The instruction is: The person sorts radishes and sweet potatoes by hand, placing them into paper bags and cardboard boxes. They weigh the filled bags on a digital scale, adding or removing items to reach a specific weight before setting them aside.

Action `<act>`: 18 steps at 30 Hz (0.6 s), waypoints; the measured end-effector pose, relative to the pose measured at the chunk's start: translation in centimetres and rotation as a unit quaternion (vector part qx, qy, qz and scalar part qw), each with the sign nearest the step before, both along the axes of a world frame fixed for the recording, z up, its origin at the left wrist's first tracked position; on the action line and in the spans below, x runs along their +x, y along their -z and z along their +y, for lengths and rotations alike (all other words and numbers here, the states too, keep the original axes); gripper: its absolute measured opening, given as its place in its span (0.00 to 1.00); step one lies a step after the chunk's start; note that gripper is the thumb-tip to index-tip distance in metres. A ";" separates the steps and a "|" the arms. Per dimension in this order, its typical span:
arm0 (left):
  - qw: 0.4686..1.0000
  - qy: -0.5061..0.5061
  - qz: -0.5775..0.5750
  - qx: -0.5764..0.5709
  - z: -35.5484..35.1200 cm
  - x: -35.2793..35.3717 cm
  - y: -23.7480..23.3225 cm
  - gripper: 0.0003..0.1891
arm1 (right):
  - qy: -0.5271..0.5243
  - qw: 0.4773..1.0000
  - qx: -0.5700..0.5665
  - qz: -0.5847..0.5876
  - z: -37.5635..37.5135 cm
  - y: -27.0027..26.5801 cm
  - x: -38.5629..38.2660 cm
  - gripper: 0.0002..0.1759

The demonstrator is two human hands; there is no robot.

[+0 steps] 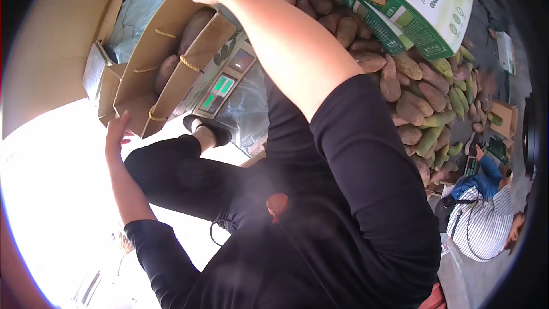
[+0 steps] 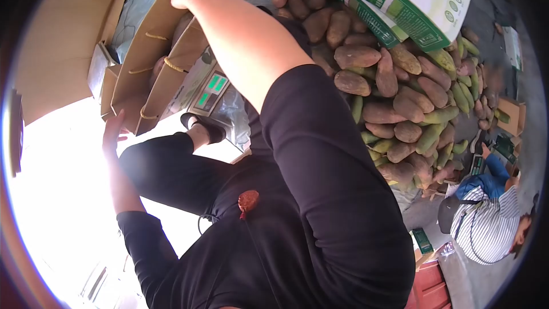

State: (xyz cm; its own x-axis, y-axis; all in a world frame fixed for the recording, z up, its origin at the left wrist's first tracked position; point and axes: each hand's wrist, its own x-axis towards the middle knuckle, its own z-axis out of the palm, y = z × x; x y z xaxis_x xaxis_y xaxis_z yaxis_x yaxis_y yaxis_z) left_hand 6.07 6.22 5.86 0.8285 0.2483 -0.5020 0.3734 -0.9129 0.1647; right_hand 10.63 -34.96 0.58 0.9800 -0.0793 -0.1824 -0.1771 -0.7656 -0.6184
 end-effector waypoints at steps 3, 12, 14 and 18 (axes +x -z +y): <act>0.996 0.009 0.028 -0.085 7.3 3.2 3.4 0.28 | 0.016 0.999 -0.009 -0.042 0.7 0.2 -0.3 0.15; 0.996 -0.033 0.079 -0.024 6.5 4.2 3.5 0.29 | 0.077 0.995 0.048 0.050 1.4 -0.2 0.1 0.19; 0.995 -0.042 0.089 -0.030 6.0 4.1 3.7 0.29 | 0.084 0.994 0.046 0.054 1.8 0.0 0.4 0.18; 0.999 -0.049 -0.005 -0.008 8.1 5.6 4.0 0.30 | 0.072 0.995 0.036 0.060 1.8 -0.5 0.2 0.19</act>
State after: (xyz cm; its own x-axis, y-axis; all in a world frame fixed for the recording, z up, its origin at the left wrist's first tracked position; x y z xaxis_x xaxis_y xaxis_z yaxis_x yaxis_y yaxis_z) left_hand 11.67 14.34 1.89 0.8057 0.3198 -0.4986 0.4586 -0.8696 0.1833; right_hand 10.84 -33.17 1.11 0.9299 -0.2004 -0.3084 -0.3585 -0.6809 -0.6386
